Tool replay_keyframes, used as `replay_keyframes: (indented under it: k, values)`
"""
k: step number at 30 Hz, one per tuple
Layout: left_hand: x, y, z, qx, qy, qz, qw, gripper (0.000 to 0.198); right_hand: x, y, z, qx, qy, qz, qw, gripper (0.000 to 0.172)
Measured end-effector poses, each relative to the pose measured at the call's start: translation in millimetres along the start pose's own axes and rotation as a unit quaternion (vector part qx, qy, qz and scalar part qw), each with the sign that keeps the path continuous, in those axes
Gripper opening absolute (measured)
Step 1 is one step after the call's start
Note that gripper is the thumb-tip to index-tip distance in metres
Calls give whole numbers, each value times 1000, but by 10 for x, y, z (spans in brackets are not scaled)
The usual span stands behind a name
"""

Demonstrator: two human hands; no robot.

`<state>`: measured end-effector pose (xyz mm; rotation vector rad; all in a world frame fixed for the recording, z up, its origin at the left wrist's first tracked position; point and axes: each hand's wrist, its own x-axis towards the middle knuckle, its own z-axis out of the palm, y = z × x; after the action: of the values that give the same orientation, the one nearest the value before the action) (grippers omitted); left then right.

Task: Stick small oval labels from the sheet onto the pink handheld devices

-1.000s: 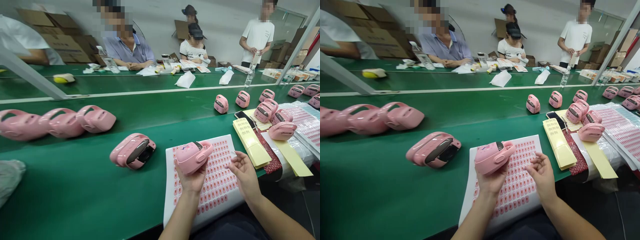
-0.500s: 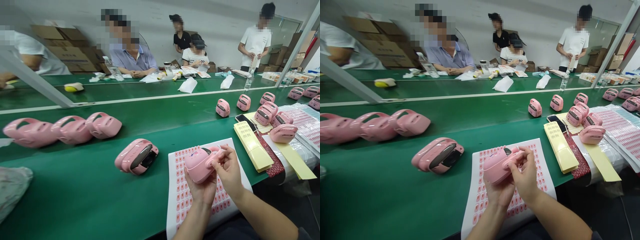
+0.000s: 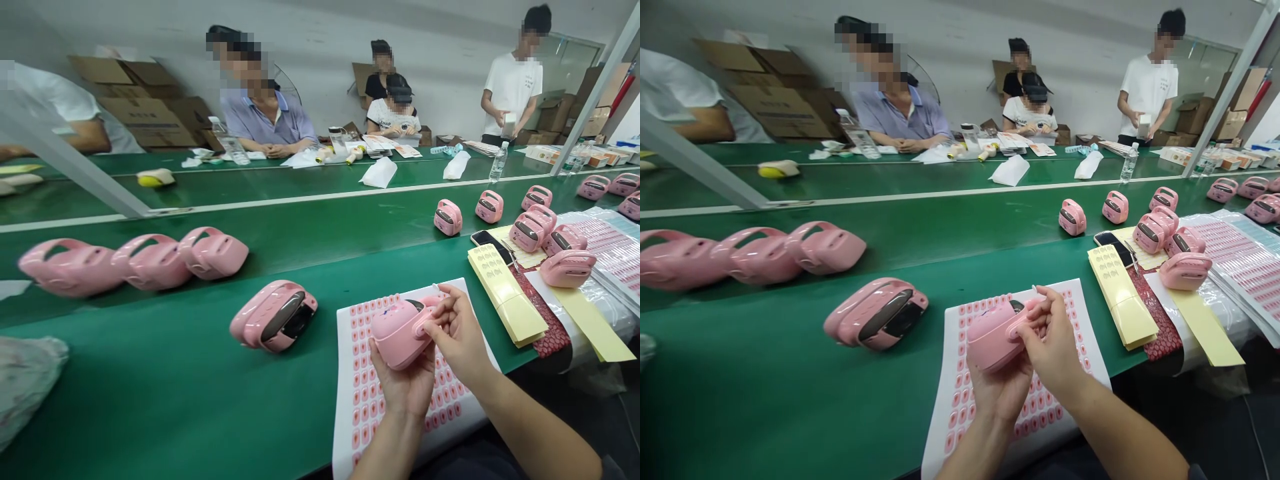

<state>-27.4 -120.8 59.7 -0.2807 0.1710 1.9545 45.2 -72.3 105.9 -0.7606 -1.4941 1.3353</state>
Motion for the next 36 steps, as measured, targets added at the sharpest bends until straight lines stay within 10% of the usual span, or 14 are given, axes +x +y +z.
replay_keyframes:
  k: [8,17,25,30,36]
  values:
    - [-13,43,-144,-26,-99,-46,994,57,-200,88,-26,-268,8,-364,892,58]
    - [-19,15,-177,-5,-97,-41,994,38,-37,-15,-163,-252,-40,-136,957,68]
    - [-19,271,-103,65,-62,-5,996,36,-176,400,-528,-160,-61,-20,985,50]
    - [68,428,-189,84,-55,63,993,51,-699,705,-879,-253,-228,-83,937,46]
    - [144,377,-394,99,-25,47,994,41,-1029,902,-852,-289,-211,-206,911,52]
